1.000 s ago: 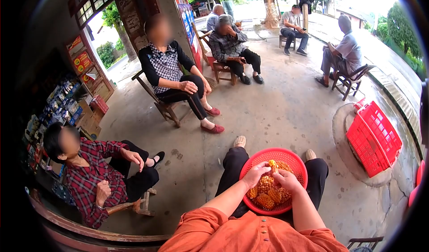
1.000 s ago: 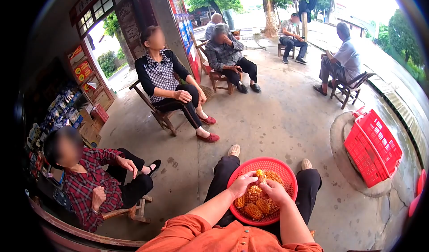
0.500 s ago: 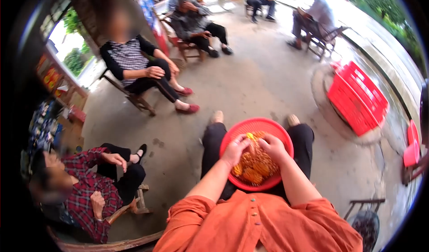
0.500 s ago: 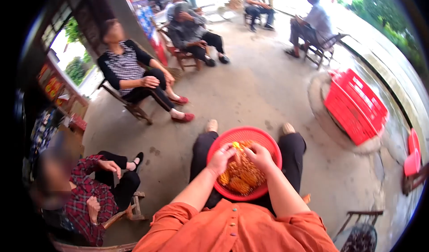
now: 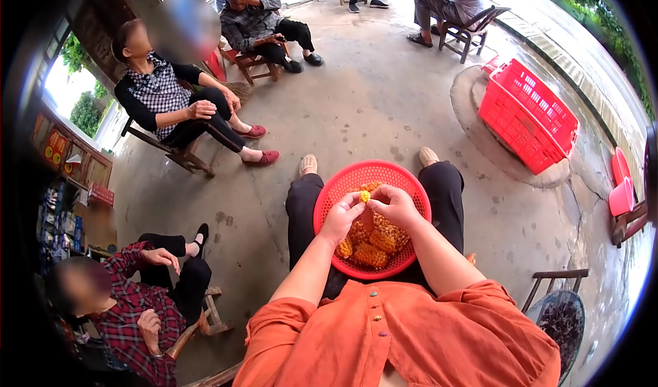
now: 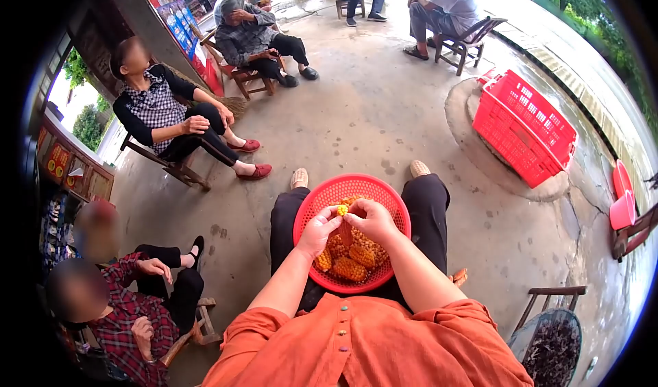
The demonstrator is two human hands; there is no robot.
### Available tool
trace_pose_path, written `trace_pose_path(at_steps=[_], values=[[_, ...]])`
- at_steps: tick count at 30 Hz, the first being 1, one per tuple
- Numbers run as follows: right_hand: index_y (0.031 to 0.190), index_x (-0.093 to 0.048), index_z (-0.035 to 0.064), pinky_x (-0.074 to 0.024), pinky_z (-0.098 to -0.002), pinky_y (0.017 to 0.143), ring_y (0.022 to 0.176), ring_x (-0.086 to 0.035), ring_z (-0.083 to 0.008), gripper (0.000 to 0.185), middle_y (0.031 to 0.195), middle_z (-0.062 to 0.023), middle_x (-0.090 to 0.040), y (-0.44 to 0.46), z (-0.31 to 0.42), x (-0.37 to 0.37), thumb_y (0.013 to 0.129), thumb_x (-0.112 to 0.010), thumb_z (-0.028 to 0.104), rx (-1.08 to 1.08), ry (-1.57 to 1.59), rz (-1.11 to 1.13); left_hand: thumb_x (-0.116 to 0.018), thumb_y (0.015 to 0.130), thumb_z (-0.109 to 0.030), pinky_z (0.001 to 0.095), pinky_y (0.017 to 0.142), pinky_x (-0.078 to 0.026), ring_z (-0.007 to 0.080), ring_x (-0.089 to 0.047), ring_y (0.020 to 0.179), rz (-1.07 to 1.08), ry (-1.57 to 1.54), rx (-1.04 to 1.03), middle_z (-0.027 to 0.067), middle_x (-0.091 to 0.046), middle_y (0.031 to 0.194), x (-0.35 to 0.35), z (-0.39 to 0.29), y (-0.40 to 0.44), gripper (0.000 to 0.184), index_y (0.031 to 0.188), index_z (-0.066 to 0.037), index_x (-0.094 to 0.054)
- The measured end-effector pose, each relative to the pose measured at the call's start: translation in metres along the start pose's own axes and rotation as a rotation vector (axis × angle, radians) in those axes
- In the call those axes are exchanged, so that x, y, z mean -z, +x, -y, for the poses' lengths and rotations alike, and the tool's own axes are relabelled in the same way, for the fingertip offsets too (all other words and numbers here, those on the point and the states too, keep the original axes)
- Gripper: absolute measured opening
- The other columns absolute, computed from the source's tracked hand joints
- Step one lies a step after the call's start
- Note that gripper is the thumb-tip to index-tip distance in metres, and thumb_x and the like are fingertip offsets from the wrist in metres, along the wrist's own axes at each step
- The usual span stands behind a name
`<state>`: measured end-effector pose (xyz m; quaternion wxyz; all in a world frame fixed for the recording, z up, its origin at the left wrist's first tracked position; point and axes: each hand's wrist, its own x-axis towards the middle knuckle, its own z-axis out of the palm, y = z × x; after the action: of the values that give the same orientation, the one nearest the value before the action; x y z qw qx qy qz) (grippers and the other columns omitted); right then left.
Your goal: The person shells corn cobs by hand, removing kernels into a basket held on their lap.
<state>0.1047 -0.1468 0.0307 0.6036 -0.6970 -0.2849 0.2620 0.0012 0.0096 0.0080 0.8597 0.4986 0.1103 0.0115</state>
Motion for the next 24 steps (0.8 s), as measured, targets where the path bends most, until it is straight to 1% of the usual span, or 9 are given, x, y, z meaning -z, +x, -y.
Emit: trace_pose_path(at_steps=[5,9,13,14,16,19,20,21,24], values=[[0.089,-0.064,0.0018,-0.0477,-0.0253,0.067,0.072,-0.055,-0.0077,0.013,0.076,0.0009,-0.061,-0.004,0.010,0.001,0.087,-0.070,0.013,-0.018,-0.071,0.014,-0.053,0.097,-0.007,0.0268,0.098,-0.044,0.0131,-0.056,0.111,0.010,0.046,0.023,0.0054,-0.058,0.121,0.003,0.003,0.001,0.030,0.127,-0.001,-0.051],[0.088,-0.064,0.0013,-0.0470,-0.0252,0.066,0.072,-0.055,-0.0083,0.006,0.075,0.0005,-0.059,-0.004,0.008,0.000,0.084,-0.063,0.006,-0.017,-0.108,-0.006,-0.053,0.097,-0.008,0.0272,0.098,-0.044,0.0130,-0.056,0.111,0.028,0.063,0.046,0.0050,-0.058,0.120,-0.001,-0.001,0.000,0.032,0.128,-0.001,-0.051],[0.090,-0.064,0.0013,-0.0477,-0.0253,0.066,0.074,-0.058,-0.0106,0.010,0.078,-0.0025,-0.063,0.000,-0.002,0.000,0.082,-0.058,0.002,-0.005,-0.140,-0.074,-0.051,0.098,-0.008,0.0285,0.098,-0.045,0.0138,-0.056,0.111,0.034,0.054,0.052,0.0058,-0.059,0.120,0.004,-0.001,-0.002,0.031,0.128,-0.001,-0.051],[0.090,-0.064,0.0013,-0.0477,-0.0253,0.066,0.074,-0.058,-0.0106,0.010,0.078,-0.0025,-0.063,0.001,-0.005,0.001,0.082,-0.058,0.002,-0.005,-0.138,-0.075,-0.050,0.097,-0.007,0.0301,0.098,-0.045,0.0152,-0.057,0.111,0.002,-0.029,0.064,0.0066,-0.059,0.120,0.006,-0.001,-0.002,0.032,0.128,-0.001,-0.051],[0.092,-0.063,0.0012,-0.0472,-0.0241,0.068,0.076,-0.057,-0.0093,0.010,0.082,-0.0014,-0.063,0.005,-0.010,0.002,0.082,-0.059,0.002,0.019,0.050,-0.247,-0.048,0.097,-0.005,0.0336,0.098,-0.046,0.0185,-0.058,0.111,-0.033,-0.163,0.070,0.0083,-0.059,0.121,0.006,-0.006,-0.003,0.033,0.129,-0.001,-0.049],[0.093,-0.063,0.0012,-0.0470,-0.0233,0.070,0.077,-0.057,-0.0083,0.010,0.084,0.0000,-0.063,0.008,-0.016,0.005,0.084,-0.060,0.002,-0.001,0.074,-0.234,-0.048,0.097,-0.006,0.0348,0.099,-0.046,0.0192,-0.058,0.112,0.019,-0.204,0.101,0.0084,-0.058,0.121,0.007,-0.014,-0.005,0.033,0.130,-0.001,-0.048],[0.092,-0.063,0.0018,-0.0472,-0.0233,0.070,0.077,-0.057,-0.0077,0.009,0.084,0.0004,-0.063,0.009,-0.021,0.005,0.085,-0.065,0.007,-0.010,0.099,-0.192,-0.048,0.097,-0.006,0.0348,0.099,-0.046,0.0192,-0.058,0.112,0.019,-0.205,0.101,0.0084,-0.058,0.121,0.007,-0.012,-0.004,0.033,0.130,-0.001,-0.048],[0.092,-0.063,0.0018,-0.0472,-0.0233,0.070,0.077,-0.057,-0.0077,0.009,0.084,0.0004,-0.063,0.008,-0.019,0.005,0.085,-0.065,0.007,-0.010,0.098,-0.192,-0.048,0.098,-0.007,0.0347,0.099,-0.046,0.0191,-0.058,0.111,-0.007,-0.220,0.083,0.0084,-0.058,0.121,0.007,-0.009,-0.003,0.033,0.130,-0.001,-0.048],[0.093,-0.066,0.0034,-0.0468,-0.0237,0.068,0.075,-0.055,-0.0065,0.016,0.081,0.0022,-0.060,0.000,0.001,0.001,0.086,-0.072,0.016,-0.068,0.084,-0.010,-0.048,0.098,-0.007,0.0339,0.099,-0.046,0.0185,-0.058,0.111,-0.043,-0.205,0.067,0.0080,-0.058,0.121,0.008,-0.005,-0.002,0.033,0.131,-0.002,-0.048]])
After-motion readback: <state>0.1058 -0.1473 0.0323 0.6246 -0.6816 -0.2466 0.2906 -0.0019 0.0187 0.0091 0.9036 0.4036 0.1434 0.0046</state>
